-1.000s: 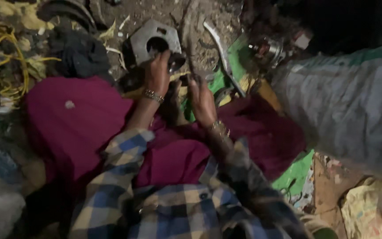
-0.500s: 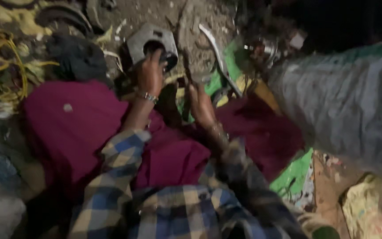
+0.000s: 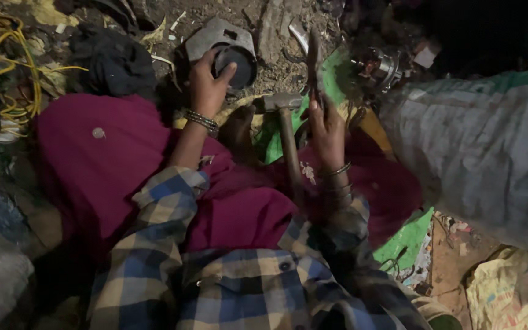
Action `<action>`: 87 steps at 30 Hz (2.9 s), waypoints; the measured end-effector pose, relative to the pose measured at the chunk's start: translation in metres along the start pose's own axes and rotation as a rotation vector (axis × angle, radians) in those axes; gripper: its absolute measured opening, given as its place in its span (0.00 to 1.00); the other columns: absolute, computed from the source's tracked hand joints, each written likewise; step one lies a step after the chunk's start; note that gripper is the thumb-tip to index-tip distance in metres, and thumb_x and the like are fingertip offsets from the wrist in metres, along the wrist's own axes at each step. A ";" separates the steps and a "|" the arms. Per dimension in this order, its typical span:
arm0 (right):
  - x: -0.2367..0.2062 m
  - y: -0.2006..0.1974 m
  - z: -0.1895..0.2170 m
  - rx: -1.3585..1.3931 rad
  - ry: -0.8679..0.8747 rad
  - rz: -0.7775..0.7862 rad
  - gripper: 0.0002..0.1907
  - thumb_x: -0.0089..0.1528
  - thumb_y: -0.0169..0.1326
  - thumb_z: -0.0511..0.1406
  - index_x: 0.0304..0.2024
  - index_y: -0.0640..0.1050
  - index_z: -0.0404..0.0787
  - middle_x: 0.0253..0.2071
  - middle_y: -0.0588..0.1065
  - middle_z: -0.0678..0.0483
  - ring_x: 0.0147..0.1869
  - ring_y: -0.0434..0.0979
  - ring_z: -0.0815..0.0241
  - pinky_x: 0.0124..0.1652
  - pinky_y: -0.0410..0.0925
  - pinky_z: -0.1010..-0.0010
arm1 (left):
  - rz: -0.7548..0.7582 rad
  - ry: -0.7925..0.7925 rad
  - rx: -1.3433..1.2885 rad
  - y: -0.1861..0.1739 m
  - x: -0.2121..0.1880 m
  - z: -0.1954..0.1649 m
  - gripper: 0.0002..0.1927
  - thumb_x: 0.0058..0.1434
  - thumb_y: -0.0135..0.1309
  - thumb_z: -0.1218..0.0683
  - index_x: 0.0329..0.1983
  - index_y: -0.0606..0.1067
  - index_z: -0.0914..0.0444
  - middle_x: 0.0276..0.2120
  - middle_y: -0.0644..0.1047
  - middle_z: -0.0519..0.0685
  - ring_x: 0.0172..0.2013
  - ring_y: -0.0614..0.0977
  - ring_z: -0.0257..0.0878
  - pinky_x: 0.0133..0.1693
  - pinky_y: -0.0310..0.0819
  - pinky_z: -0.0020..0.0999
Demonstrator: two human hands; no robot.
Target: The person sits on the floor and repeatedly strikes a small metal component with a hammer while holding it in place with pliers. The person adjusts the component's position several times and continues hammering to shape or separate parts.
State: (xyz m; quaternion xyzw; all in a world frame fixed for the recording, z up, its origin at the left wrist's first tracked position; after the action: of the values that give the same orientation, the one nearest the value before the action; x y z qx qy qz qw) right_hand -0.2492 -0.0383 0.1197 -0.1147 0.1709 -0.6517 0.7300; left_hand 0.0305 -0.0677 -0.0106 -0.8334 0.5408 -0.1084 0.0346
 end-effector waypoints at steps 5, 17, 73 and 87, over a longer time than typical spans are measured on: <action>-0.026 0.004 -0.068 0.486 0.353 0.139 0.16 0.66 0.50 0.32 0.57 0.74 0.35 0.37 0.78 0.53 0.34 0.76 0.68 0.32 0.68 0.76 | 0.055 -0.089 -0.281 0.014 -0.003 0.004 0.20 0.66 0.64 0.51 0.56 0.77 0.68 0.47 0.83 0.52 0.48 0.83 0.44 0.51 0.76 0.36; -0.075 0.038 0.006 0.860 0.432 0.384 0.28 0.64 0.51 0.33 0.67 0.65 0.38 0.59 0.74 0.44 0.61 0.78 0.45 0.61 0.69 0.52 | 0.062 -0.633 -0.898 0.046 -0.029 0.049 0.48 0.61 0.47 0.26 0.77 0.52 0.54 0.72 0.56 0.51 0.71 0.58 0.48 0.69 0.46 0.64; -0.075 0.053 -0.017 0.767 0.389 0.310 0.17 0.65 0.52 0.27 0.57 0.75 0.30 0.51 0.78 0.47 0.43 0.77 0.60 0.37 0.68 0.70 | 0.368 -0.255 -0.977 0.047 -0.035 -0.068 0.18 0.68 0.54 0.44 0.56 0.73 0.56 0.45 0.81 0.49 0.43 0.86 0.38 0.44 0.85 0.37; -0.049 -0.010 -0.070 0.319 0.390 -0.009 0.18 0.65 0.56 0.31 0.56 0.76 0.29 0.35 0.76 0.51 0.31 0.74 0.62 0.30 0.70 0.73 | 0.400 -0.538 -0.667 0.063 -0.038 0.029 0.41 0.61 0.61 0.41 0.74 0.63 0.60 0.68 0.69 0.54 0.70 0.67 0.47 0.67 0.57 0.45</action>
State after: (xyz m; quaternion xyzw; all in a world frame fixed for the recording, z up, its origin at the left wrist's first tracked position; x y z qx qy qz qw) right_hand -0.2906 0.0132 0.0645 0.1293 0.2030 -0.6836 0.6890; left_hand -0.0344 -0.0605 -0.0558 -0.6771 0.6678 0.2999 -0.0759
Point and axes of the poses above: each hand's wrist, its own x-axis towards the middle knuckle, its own y-axis out of the palm, z = x × y, the point moved 9 cm from there along x, towards the middle knuckle
